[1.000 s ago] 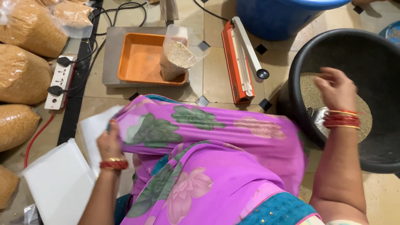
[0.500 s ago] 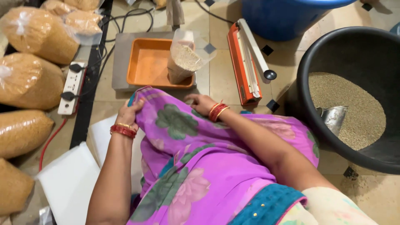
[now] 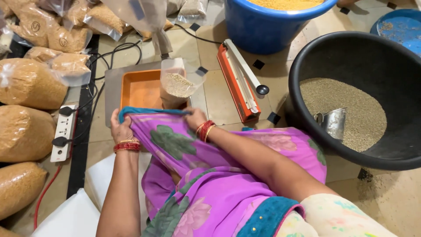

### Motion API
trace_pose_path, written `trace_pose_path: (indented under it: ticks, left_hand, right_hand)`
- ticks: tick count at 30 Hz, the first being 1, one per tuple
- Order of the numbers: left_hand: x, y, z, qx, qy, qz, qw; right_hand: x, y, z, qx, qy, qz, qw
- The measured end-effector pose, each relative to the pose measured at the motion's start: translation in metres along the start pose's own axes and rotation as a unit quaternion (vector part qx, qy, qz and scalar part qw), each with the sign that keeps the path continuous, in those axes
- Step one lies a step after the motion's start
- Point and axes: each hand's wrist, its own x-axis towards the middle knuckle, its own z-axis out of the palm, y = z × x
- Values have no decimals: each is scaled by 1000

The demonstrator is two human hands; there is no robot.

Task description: Filling small plastic bags with grains from a large bin and weighing them.

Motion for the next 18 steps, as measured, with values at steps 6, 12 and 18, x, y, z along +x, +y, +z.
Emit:
trace_pose_path:
  ticks: [6, 12, 18]
  left_hand:
    - [-13, -42, -68, 339, 22, 32, 940]
    - [-115, 38, -46, 615, -97, -122, 773]
    - [-161, 47, -67, 640, -241, -115, 720]
  right_hand:
    - [-7, 17, 23, -182, 109, -158, 964]
    - [61, 147, 117, 5, -133, -239, 962]
    - [26, 160, 124, 193, -197, -170, 946]
